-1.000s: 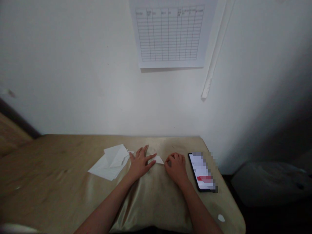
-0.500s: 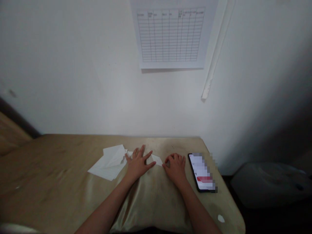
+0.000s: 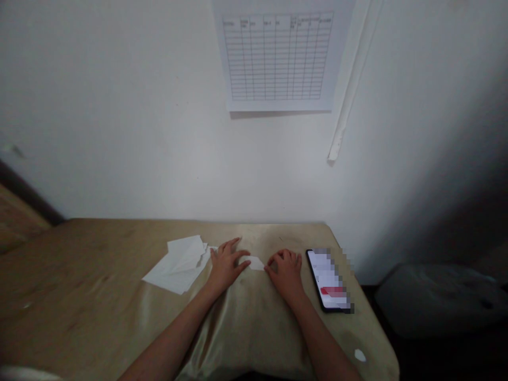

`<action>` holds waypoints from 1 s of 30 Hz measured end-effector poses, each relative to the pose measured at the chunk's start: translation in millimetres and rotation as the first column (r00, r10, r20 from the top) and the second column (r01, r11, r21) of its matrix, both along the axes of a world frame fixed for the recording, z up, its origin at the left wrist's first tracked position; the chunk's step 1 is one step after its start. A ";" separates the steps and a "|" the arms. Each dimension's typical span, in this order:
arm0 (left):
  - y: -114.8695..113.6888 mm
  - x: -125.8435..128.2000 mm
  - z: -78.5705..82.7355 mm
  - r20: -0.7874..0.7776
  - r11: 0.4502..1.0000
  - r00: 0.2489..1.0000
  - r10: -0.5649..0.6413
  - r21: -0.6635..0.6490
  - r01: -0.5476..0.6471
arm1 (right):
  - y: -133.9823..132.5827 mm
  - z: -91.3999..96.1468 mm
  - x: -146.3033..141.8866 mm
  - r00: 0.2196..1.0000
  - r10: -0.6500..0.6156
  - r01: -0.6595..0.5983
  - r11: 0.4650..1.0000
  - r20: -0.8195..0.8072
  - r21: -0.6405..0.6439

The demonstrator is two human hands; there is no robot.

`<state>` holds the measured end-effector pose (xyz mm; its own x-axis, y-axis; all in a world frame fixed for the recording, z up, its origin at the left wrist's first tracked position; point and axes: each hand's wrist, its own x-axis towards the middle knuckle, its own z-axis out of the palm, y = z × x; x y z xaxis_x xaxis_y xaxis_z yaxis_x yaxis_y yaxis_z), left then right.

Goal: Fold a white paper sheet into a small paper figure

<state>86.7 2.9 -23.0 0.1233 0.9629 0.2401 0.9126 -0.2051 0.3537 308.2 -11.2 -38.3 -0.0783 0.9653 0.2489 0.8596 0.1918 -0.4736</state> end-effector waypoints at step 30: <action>-1.9 0.2 2.6 0.155 0.993 0.988 0.028 0.110 -0.045 | -4.5 9.8 9.1 0.977 -0.174 0.123 0.929 0.121 0.349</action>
<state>87.0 1.1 -20.5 0.0420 0.9319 0.3604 0.8574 -0.2188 0.4658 317.3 -15.6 -28.5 -0.0013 0.8296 0.5584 0.9457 0.1825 -0.2689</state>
